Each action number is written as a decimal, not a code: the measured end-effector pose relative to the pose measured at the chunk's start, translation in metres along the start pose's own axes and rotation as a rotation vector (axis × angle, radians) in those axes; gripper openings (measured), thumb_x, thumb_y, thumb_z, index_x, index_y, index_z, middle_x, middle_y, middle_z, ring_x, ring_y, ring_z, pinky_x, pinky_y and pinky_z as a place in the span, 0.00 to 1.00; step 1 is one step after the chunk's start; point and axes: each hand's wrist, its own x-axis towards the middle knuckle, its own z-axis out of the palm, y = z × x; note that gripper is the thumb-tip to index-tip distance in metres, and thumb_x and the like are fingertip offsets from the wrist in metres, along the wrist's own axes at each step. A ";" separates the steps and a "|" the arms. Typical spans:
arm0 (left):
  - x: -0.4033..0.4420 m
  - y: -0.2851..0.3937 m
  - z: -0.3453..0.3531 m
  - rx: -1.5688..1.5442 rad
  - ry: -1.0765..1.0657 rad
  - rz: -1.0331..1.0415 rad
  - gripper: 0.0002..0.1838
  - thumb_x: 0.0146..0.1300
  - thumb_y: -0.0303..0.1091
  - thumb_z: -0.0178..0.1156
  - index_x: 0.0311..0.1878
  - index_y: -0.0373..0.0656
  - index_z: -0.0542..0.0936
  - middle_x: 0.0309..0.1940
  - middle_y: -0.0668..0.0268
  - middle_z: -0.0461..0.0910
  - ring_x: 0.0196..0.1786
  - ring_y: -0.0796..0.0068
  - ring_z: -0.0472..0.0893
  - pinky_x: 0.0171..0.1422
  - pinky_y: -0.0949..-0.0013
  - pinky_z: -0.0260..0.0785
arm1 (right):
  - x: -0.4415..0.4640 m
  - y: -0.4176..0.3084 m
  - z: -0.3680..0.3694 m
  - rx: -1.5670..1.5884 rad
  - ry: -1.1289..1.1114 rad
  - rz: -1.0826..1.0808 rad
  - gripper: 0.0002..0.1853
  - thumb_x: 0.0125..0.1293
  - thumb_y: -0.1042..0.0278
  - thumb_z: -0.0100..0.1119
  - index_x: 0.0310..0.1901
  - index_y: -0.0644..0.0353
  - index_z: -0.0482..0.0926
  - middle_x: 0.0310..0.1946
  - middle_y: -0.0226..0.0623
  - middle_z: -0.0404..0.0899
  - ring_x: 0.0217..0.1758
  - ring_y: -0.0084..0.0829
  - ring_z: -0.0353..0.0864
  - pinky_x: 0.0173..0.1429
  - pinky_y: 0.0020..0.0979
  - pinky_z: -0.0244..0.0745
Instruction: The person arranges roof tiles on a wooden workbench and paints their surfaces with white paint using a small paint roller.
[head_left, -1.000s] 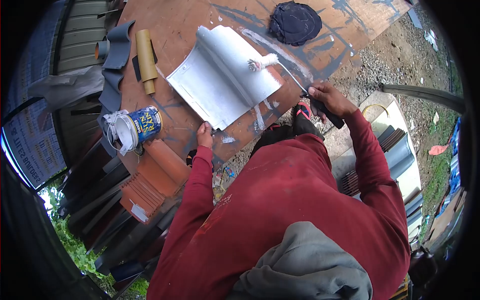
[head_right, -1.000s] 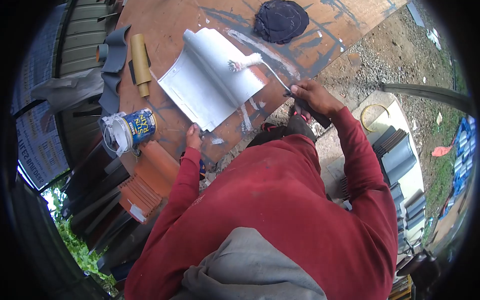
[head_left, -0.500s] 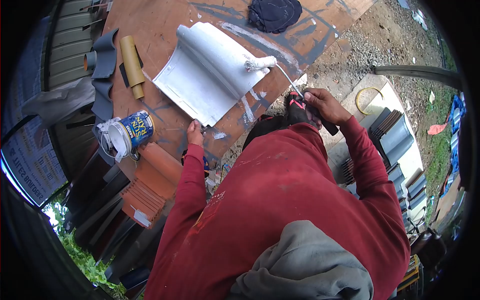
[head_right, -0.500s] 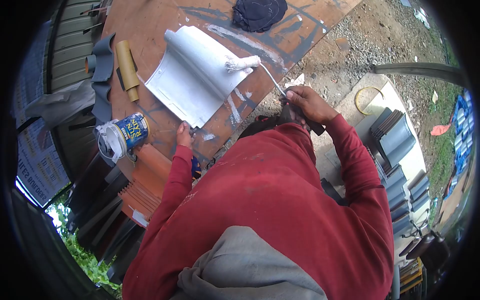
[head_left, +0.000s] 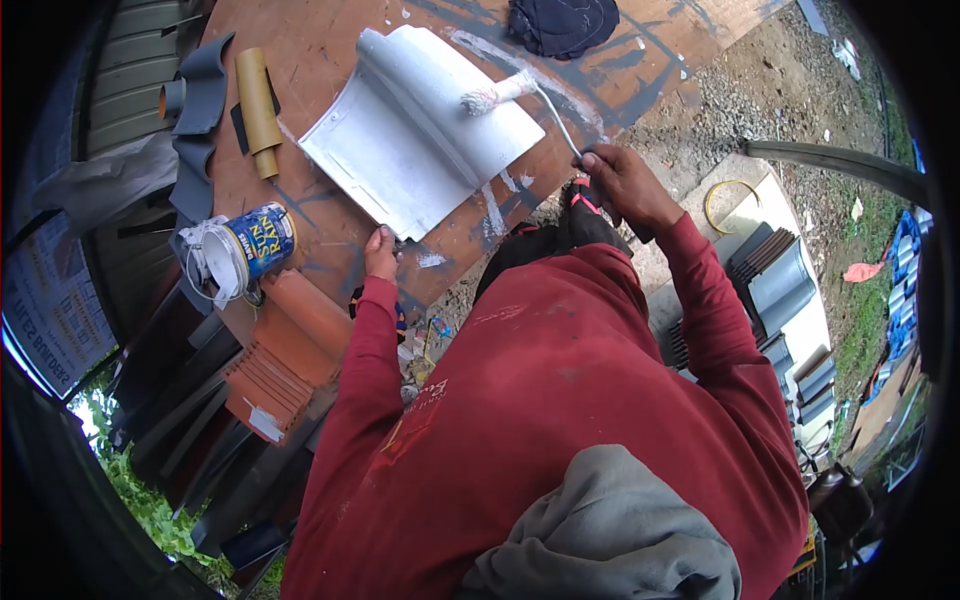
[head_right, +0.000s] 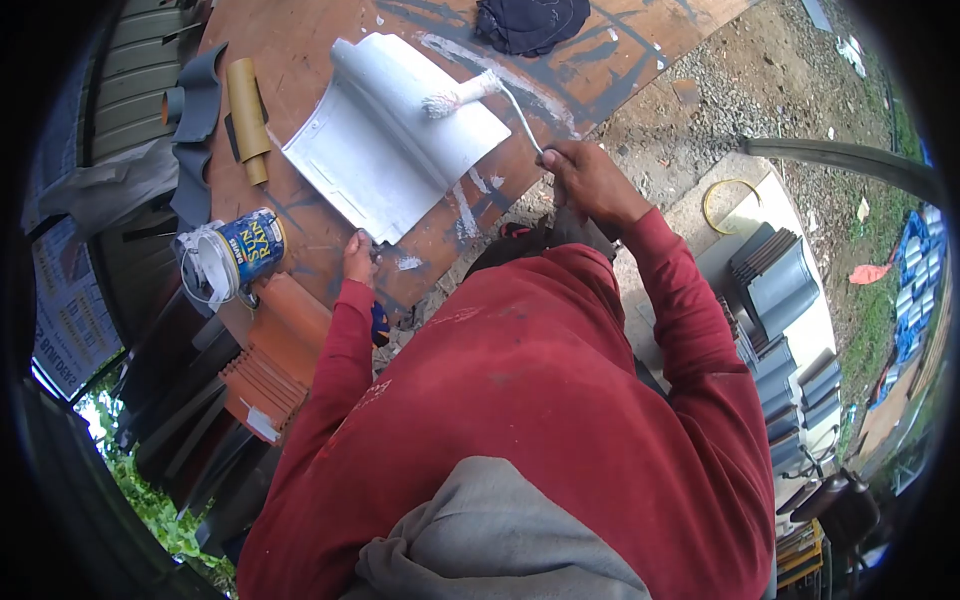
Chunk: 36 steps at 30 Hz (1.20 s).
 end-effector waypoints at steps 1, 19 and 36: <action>0.001 -0.003 -0.001 0.001 -0.005 -0.004 0.15 0.81 0.48 0.55 0.47 0.49 0.82 0.31 0.80 0.75 0.30 0.88 0.71 0.29 0.78 0.66 | 0.014 -0.021 0.002 0.017 -0.024 0.016 0.18 0.83 0.58 0.48 0.49 0.66 0.80 0.21 0.32 0.77 0.16 0.21 0.73 0.20 0.28 0.71; 0.006 -0.008 -0.006 0.082 0.021 -0.056 0.16 0.79 0.49 0.58 0.54 0.48 0.85 0.33 0.80 0.79 0.31 0.90 0.71 0.30 0.78 0.65 | -0.070 0.014 -0.040 0.238 -0.181 0.165 0.22 0.84 0.50 0.48 0.55 0.64 0.79 0.21 0.31 0.77 0.13 0.18 0.71 0.17 0.22 0.66; 0.001 -0.013 0.005 -0.044 0.083 0.015 0.16 0.80 0.49 0.58 0.52 0.47 0.85 0.33 0.79 0.78 0.31 0.89 0.72 0.30 0.79 0.66 | -0.077 0.001 -0.043 0.189 -0.225 0.305 0.23 0.84 0.50 0.47 0.56 0.65 0.79 0.22 0.31 0.77 0.15 0.19 0.71 0.19 0.23 0.67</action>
